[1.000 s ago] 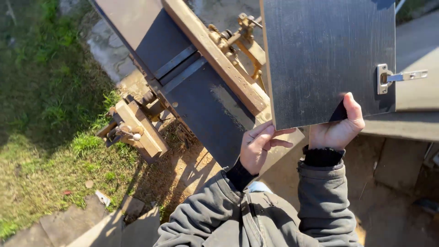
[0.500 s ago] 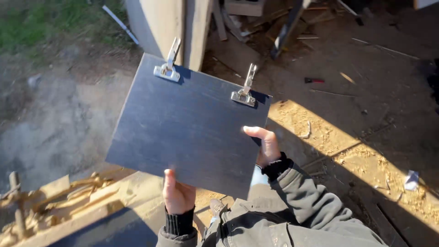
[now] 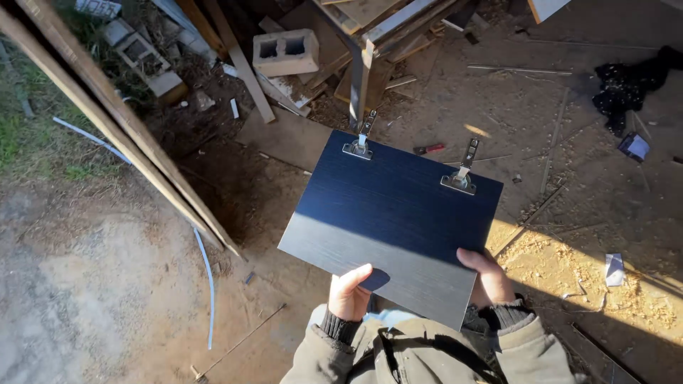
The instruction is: Operating a jointer to flatten and straighten the edges of cabinet door panels.
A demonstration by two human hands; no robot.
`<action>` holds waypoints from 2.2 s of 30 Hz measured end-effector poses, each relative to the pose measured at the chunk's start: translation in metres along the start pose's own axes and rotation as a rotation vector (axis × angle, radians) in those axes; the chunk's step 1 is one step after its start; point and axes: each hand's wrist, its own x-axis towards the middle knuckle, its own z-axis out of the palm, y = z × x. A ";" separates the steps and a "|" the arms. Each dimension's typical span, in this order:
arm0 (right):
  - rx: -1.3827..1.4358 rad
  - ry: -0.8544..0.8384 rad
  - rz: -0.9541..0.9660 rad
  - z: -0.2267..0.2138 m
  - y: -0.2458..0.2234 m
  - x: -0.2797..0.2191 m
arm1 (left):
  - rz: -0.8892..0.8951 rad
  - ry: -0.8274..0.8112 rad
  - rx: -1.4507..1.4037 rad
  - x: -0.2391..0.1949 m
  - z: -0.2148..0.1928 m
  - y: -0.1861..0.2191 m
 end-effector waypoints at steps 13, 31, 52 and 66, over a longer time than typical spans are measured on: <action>0.147 0.006 -0.286 -0.017 -0.131 0.221 | -0.119 -0.605 0.069 0.338 0.044 0.010; 0.385 -0.086 -0.563 0.154 -0.535 0.538 | -0.111 -0.022 0.288 0.828 0.174 0.028; -0.077 -0.270 -0.460 0.192 -0.798 0.921 | 0.367 0.425 -0.052 1.046 0.256 0.001; -0.646 -0.176 -0.355 0.161 -0.713 0.922 | 0.551 0.550 -0.190 1.058 0.266 0.000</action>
